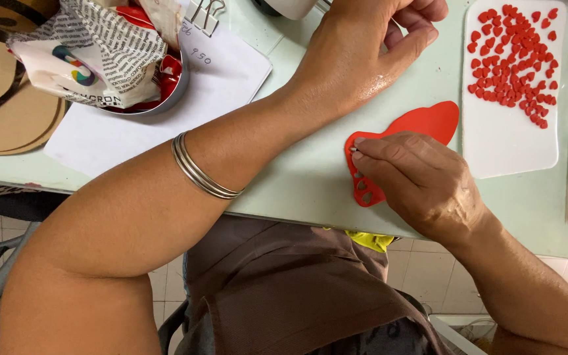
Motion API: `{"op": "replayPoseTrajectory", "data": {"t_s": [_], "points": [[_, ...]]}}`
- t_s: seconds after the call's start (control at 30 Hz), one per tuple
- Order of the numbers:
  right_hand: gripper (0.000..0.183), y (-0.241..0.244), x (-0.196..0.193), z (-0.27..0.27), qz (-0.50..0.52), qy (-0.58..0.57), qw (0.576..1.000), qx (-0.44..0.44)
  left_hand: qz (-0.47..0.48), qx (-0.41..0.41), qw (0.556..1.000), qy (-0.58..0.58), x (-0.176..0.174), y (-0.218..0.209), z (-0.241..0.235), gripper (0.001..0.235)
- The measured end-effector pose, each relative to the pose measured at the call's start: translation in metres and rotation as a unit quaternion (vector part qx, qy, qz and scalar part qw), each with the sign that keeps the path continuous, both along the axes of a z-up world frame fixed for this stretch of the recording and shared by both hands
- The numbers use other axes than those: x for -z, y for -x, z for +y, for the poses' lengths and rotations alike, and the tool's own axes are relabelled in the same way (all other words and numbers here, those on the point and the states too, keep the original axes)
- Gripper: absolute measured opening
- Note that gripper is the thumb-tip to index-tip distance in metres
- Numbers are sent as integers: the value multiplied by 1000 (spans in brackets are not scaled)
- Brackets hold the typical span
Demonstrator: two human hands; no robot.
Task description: Decorating a red bell-shaped craft item with small heart-shaped cutouts using glue and a roller.
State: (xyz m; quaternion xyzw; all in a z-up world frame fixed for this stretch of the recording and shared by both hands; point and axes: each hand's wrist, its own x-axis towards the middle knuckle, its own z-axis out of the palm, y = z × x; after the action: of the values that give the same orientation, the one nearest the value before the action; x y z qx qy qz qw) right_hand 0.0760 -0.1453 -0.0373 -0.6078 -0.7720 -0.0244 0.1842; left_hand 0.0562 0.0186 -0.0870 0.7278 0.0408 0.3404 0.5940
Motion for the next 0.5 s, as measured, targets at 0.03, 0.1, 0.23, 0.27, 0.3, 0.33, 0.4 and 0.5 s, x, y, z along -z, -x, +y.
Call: {"op": "replayPoseTrajectory", "data": {"t_s": [0.03,0.1,0.23,0.27,0.3,0.33,0.4,0.5], "points": [[13,0,0,1,7,-4,1000,-7,-2,-1,1000,-3,-1,0,0,10],[12,0,1,2,11,-4,1000,-18,-3,6,1000,-4,1,0,1,9],[11,-1,1,4,10,-10,1000,-20,1,6,1000,0,0,1,-1,10],[11,-2,4,2,9,-10,1000,-19,0,7,1000,0,-1,2,0,10],[11,-4,6,0,22,4,1000,-7,-8,12,1000,-6,-3,3,0,10],[12,-5,8,-2,36,18,999,4,-16,17,1000,-12,-4,4,1,12],[12,-10,12,-7,90,35,995,18,-21,21,999,-12,-4,4,2,11],[10,-10,-2,-2,204,73,974,63,-26,25,999,-15,-6,4,3,11]]}}
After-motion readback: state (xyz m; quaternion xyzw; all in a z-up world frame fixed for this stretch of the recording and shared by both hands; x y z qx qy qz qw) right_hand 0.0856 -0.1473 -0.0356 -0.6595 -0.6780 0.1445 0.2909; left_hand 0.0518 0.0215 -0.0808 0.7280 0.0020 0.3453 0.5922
